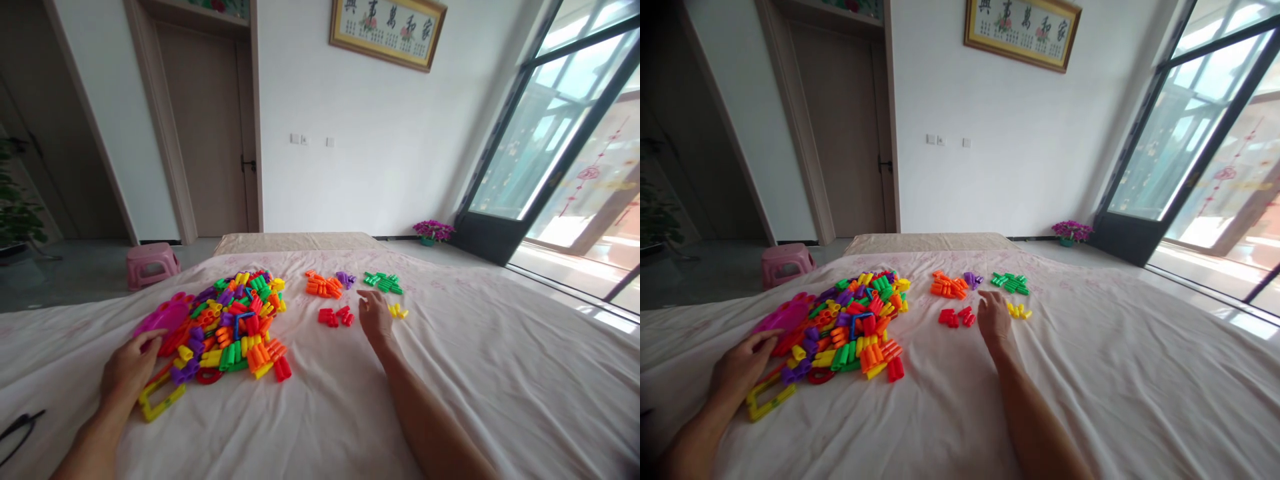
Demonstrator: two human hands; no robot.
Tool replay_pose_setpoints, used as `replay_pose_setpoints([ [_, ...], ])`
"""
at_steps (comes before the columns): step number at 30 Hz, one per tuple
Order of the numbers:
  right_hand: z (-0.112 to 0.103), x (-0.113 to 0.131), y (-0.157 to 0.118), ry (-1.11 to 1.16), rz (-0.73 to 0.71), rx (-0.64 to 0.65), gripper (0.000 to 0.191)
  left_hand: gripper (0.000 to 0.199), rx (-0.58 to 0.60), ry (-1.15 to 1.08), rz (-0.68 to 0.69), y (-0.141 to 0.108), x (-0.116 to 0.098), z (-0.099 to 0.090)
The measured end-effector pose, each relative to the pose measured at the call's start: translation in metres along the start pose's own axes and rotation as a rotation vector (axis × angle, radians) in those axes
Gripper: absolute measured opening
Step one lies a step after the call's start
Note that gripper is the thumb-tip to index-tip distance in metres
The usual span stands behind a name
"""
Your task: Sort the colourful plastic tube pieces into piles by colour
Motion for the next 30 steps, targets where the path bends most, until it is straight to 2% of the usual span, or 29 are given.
replay_pose_setpoints([
  [4, 0.05, 0.065, -0.036, 0.292, -0.247, 0.384, 0.025, 0.054, 0.001, -0.014, 0.001, -0.002, 0.001, 0.0],
  [7, 0.073, 0.107, -0.068, 0.391, -0.449, 0.596, 0.03, 0.056, 0.008, -0.014, 0.0, -0.003, 0.002, 0.0],
  [10, 0.085, 0.129, -0.089, 0.363, -0.559, 0.729, 0.038, 0.059, 0.014, -0.007, -0.003, -0.004, 0.001, 0.0],
  [13, 0.09, 0.133, -0.095, 0.32, -0.594, 0.797, 0.035, 0.058, 0.024, 0.001, -0.012, -0.002, 0.002, 0.002],
  [18, 0.09, 0.124, -0.088, 0.347, -0.521, 0.747, 0.043, 0.054, 0.023, 0.006, -0.021, 0.003, 0.005, 0.005],
  [21, 0.09, 0.113, -0.079, 0.437, -0.41, 0.712, 0.022, 0.052, 0.014, 0.01, -0.033, 0.005, 0.006, 0.006],
  [24, 0.084, 0.096, -0.058, 0.484, -0.26, 0.531, 0.01, 0.052, 0.024, 0.01, -0.03, 0.006, 0.007, 0.009],
  [27, 0.073, 0.075, -0.03, 0.477, -0.118, 0.313, 0.011, 0.052, 0.014, 0.006, -0.028, 0.008, 0.009, 0.01],
  [30, 0.062, 0.056, -0.007, 0.521, 0.029, 0.201, 0.016, 0.054, 0.031, -0.002, -0.011, 0.009, 0.01, 0.012],
])
Point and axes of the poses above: each hand's wrist, its own y-axis towards the middle knuckle, its own z-axis out of the palm, x = y × z, the point moved 4 cm from there along y, towards the middle knuckle, and after that the axes turned 14 degrees about y, right-handed, at the moved point
